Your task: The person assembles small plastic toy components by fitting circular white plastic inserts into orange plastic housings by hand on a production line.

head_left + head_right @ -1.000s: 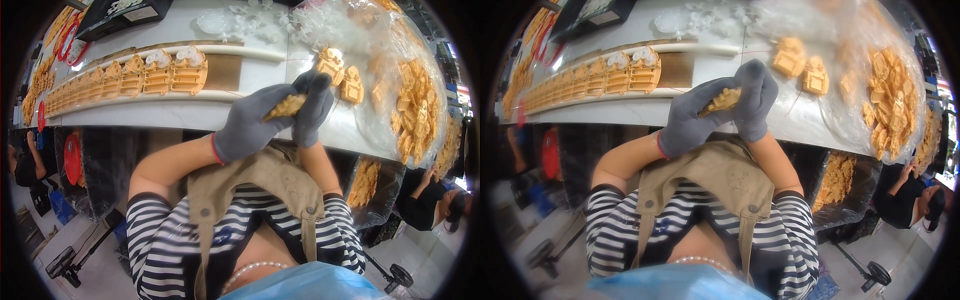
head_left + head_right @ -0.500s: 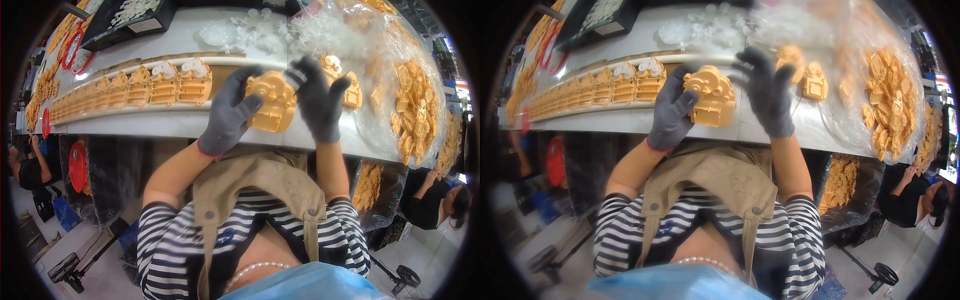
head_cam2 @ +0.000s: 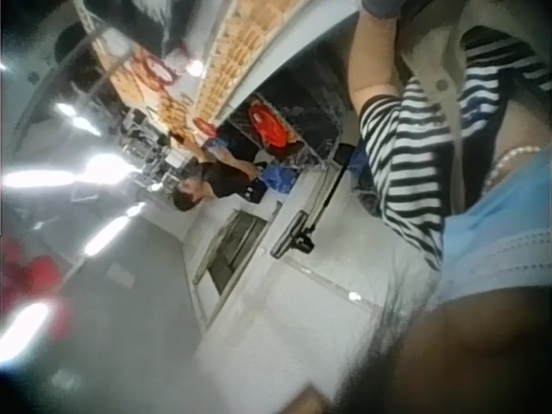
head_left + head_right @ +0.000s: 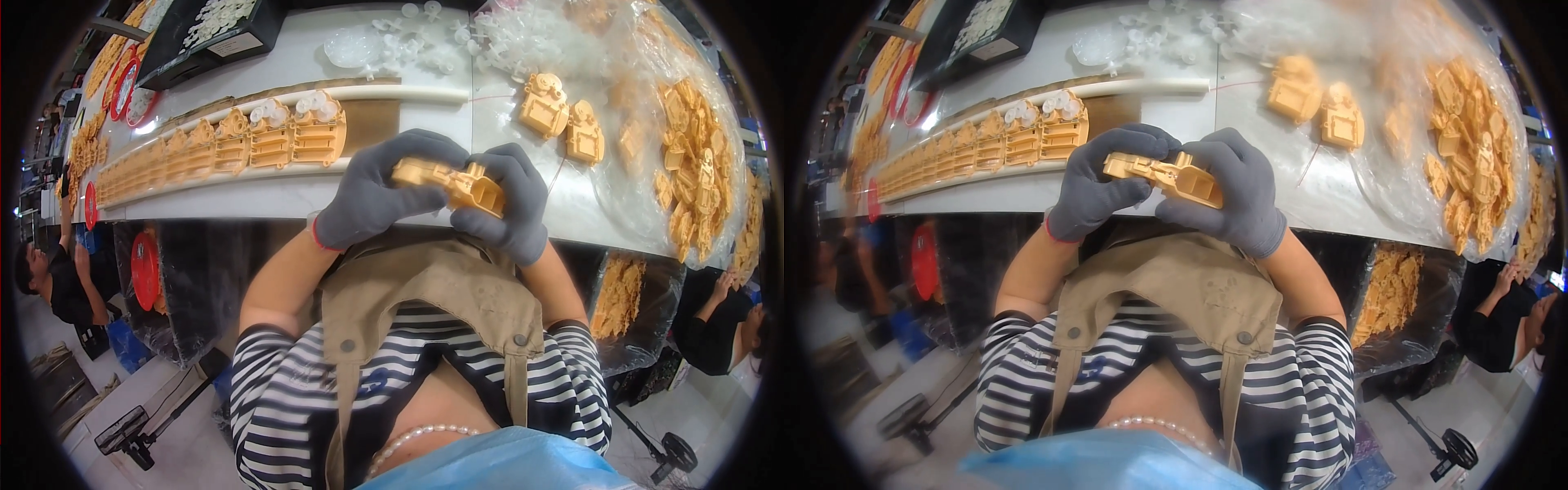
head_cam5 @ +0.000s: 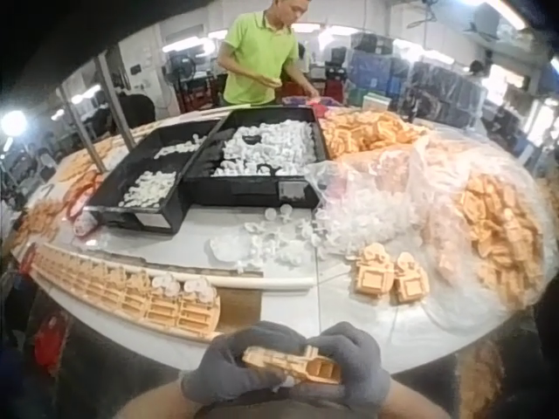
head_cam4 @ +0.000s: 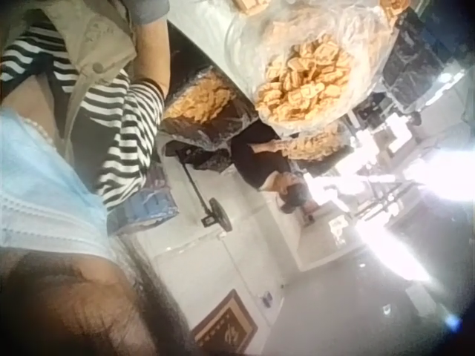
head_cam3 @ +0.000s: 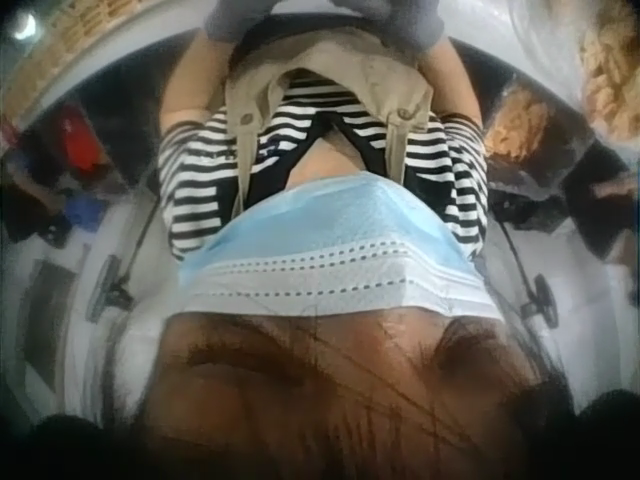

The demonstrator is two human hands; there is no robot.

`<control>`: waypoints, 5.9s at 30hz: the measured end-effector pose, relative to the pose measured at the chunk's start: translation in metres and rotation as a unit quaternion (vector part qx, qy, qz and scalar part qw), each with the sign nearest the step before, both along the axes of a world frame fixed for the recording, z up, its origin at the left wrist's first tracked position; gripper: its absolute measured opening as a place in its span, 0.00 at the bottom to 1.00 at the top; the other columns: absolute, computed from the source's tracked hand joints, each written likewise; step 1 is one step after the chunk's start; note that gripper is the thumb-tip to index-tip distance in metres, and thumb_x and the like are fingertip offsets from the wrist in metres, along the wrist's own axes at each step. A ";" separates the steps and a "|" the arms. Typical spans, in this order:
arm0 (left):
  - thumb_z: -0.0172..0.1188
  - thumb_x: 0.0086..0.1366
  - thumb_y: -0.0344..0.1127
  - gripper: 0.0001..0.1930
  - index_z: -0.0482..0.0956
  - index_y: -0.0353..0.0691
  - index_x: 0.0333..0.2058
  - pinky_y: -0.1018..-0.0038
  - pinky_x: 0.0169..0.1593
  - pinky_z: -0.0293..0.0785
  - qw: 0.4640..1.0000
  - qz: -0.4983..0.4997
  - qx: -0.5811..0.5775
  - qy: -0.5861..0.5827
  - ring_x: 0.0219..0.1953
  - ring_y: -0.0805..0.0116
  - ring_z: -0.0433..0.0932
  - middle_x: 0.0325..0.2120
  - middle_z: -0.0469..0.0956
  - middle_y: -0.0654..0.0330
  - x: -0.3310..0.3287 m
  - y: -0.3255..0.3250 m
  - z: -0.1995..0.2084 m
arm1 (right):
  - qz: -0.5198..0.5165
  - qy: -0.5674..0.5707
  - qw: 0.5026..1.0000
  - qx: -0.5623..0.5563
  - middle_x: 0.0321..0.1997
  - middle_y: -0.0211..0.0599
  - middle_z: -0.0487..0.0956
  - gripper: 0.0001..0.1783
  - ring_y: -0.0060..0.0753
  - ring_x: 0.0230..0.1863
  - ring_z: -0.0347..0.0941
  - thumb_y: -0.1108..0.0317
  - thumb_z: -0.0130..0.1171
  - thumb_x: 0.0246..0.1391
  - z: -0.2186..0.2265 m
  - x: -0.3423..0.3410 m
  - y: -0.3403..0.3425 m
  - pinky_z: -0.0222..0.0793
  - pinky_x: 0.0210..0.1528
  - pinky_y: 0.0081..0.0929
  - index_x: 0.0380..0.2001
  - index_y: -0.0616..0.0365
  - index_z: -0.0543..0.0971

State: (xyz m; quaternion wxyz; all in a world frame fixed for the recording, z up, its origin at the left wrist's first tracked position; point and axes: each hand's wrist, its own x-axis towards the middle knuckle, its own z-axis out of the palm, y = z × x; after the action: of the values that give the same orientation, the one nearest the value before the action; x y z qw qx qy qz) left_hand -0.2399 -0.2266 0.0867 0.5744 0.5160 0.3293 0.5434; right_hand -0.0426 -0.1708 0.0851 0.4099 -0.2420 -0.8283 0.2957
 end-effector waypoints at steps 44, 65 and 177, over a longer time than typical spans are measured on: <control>0.61 0.61 0.28 0.24 0.68 0.32 0.56 0.71 0.57 0.70 0.977 0.071 0.024 0.201 0.52 0.65 0.74 0.52 0.73 0.51 0.060 0.028 -0.051 | -0.399 0.196 0.837 -0.319 0.34 0.34 0.76 0.24 0.21 0.26 0.73 0.56 0.57 0.60 -0.064 0.178 0.040 0.70 0.21 0.17 0.53 0.61 0.69; 0.65 0.55 0.28 0.19 0.77 0.38 0.47 0.58 0.58 0.66 0.777 0.262 0.220 0.528 0.53 0.47 0.72 0.48 0.76 0.50 -0.014 -0.038 -0.032 | -0.352 -0.388 0.828 -0.201 0.58 0.45 0.74 0.31 0.34 0.57 0.70 0.58 0.62 0.52 -0.082 0.480 0.207 0.62 0.59 0.26 0.56 0.66 0.72; 0.73 0.49 0.28 0.34 0.69 0.35 0.55 0.73 0.46 0.76 0.926 0.203 0.204 0.245 0.42 0.67 0.80 0.45 0.78 0.52 0.015 -0.012 -0.019 | -0.121 0.236 0.942 -0.205 0.22 0.31 0.64 0.30 0.25 0.26 0.59 0.43 0.33 0.67 -0.003 -0.063 0.001 0.59 0.33 0.22 0.20 0.56 0.63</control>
State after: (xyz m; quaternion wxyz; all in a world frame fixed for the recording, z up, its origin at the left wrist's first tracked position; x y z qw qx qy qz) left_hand -0.2253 -0.2381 0.0681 0.2358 0.6608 0.4397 0.5608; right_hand -0.1054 -0.1697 0.0826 0.5680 -0.3428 -0.5933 0.4560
